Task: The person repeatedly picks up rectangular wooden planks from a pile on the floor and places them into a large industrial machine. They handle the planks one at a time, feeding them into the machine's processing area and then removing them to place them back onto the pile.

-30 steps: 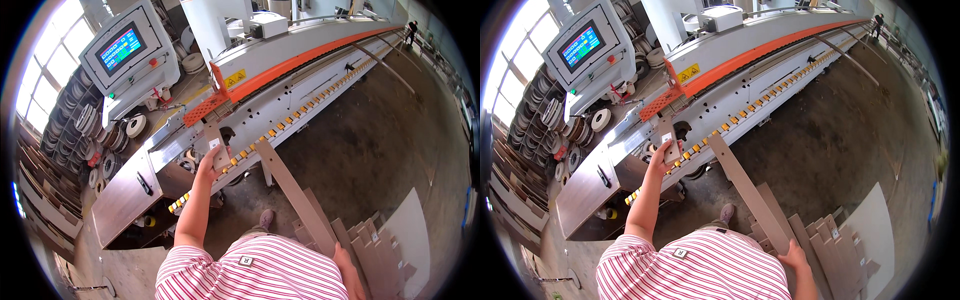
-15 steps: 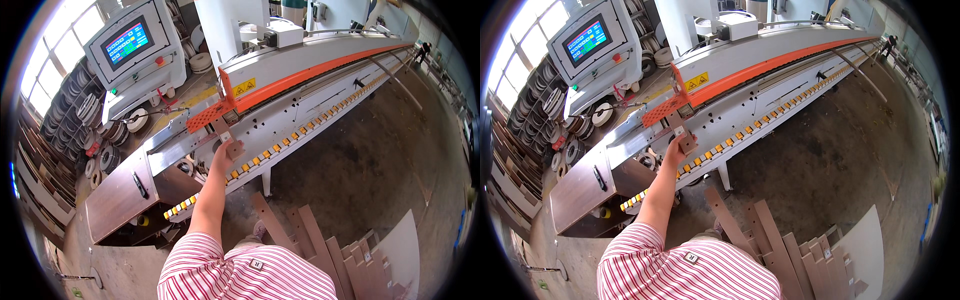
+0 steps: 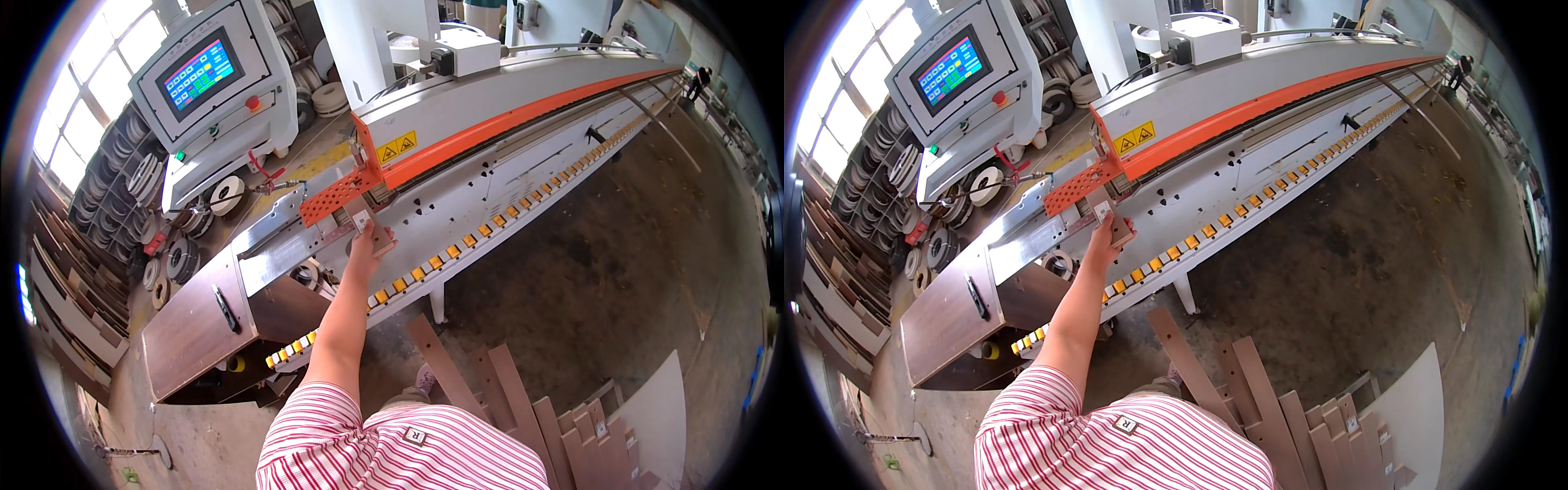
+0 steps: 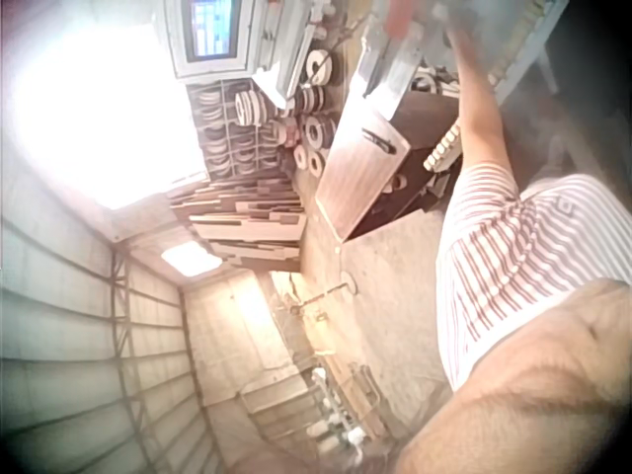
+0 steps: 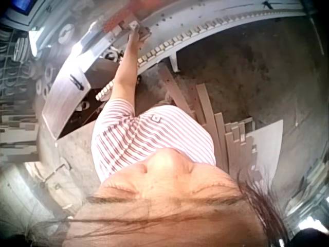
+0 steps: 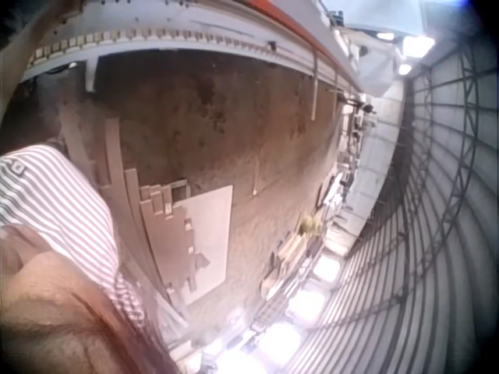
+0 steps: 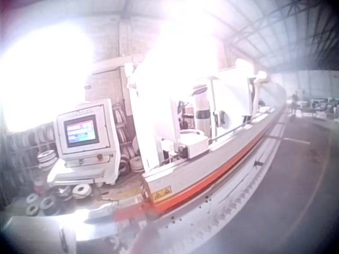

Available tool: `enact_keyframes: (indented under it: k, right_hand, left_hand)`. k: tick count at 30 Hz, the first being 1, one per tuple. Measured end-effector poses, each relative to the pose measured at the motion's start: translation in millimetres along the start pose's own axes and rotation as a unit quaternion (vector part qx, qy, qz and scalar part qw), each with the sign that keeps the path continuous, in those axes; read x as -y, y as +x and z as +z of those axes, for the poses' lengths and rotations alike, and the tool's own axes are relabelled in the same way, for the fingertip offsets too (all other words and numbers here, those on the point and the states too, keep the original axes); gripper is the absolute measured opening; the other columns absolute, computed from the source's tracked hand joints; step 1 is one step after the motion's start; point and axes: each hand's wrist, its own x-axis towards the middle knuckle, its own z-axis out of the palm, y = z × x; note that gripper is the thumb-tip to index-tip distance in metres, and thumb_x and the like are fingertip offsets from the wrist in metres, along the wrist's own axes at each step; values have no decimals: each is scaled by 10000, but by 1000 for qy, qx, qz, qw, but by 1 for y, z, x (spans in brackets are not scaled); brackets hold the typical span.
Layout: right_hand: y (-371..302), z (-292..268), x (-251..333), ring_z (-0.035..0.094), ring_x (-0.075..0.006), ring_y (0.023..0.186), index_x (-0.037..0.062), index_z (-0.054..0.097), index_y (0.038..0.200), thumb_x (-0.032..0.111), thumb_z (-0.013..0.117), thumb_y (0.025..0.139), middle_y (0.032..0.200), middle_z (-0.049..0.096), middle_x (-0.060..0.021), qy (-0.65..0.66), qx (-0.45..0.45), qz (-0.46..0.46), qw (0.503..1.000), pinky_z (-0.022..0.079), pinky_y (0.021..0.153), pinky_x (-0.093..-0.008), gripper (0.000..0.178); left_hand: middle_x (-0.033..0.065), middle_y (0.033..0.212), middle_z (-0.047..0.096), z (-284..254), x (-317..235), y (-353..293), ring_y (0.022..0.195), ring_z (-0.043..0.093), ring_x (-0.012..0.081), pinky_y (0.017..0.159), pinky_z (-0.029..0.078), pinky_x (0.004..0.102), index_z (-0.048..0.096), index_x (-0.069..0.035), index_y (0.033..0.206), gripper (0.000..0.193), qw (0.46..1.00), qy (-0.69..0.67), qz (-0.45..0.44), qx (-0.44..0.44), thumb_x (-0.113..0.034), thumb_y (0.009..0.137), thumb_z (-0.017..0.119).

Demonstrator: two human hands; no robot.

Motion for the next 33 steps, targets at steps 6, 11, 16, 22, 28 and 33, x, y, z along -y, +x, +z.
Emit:
enact_keyframes:
  k: [6, 11, 16, 22, 28, 33]
  right_hand:
    - [6, -8, 4, 637, -423, 860, 6, 541, 1022, 304, 634, 828, 876, 651, -247, 2, 4, 2, 1000, 505, 733, -515, 368]
    - [11, -12, 7, 637, -422, 858, 7, 543, 1015, 313, 649, 814, 871, 651, -243, 7, 8, 5, 1000, 504, 736, -513, 381]
    - [10, -10, 2, 636, -420, 857, 9, 546, 1008, 322, 664, 800, 866, 651, -239, 14, 6, 9, 1000, 503, 738, -512, 394]
    - [-12, 6, -20, 635, -418, 856, 11, 550, 999, 333, 683, 783, 860, 650, -234, 27, -4, 19, 999, 502, 741, -510, 410]
    - [-58, 27, -73, 634, -417, 854, 13, 553, 990, 344, 701, 766, 853, 650, -229, 17, -29, 15, 999, 501, 744, -508, 426]
    - [-81, 30, -109, 636, -414, 863, 18, 550, 974, 464, 799, 633, 878, 655, -226, 7, -120, 13, 993, 504, 743, -498, 614]
  left_hand:
    - [152, 939, 633, 18, 5, 7, 808, 651, 291, 723, 584, 497, 475, -50, 1153, 377, 998, 39, -3, -44, -389, 991, 507]
    - [153, 944, 629, 36, 15, 22, 819, 651, 289, 708, 585, 496, 473, -57, 1162, 391, 998, 55, -2, -23, -410, 992, 494]
    - [155, 946, 627, 82, 35, 42, 782, 655, 296, 688, 587, 504, 471, -50, 1161, 429, 998, 52, -4, -22, -443, 989, 482]
    - [144, 951, 625, 126, 64, 84, 762, 662, 305, 675, 585, 520, 470, -65, 1164, 444, 999, 39, -28, -21, -470, 980, 476]
    - [145, 1017, 647, 149, 50, 83, 900, 665, 267, 787, 557, 394, 464, -42, 1234, 382, 935, 356, -7, -2, -316, 980, 542]
    - [103, 1017, 624, 152, 24, -87, 867, 612, 161, 821, 482, 271, 457, 30, 1232, 443, 907, 312, 257, 114, -254, 922, 596]
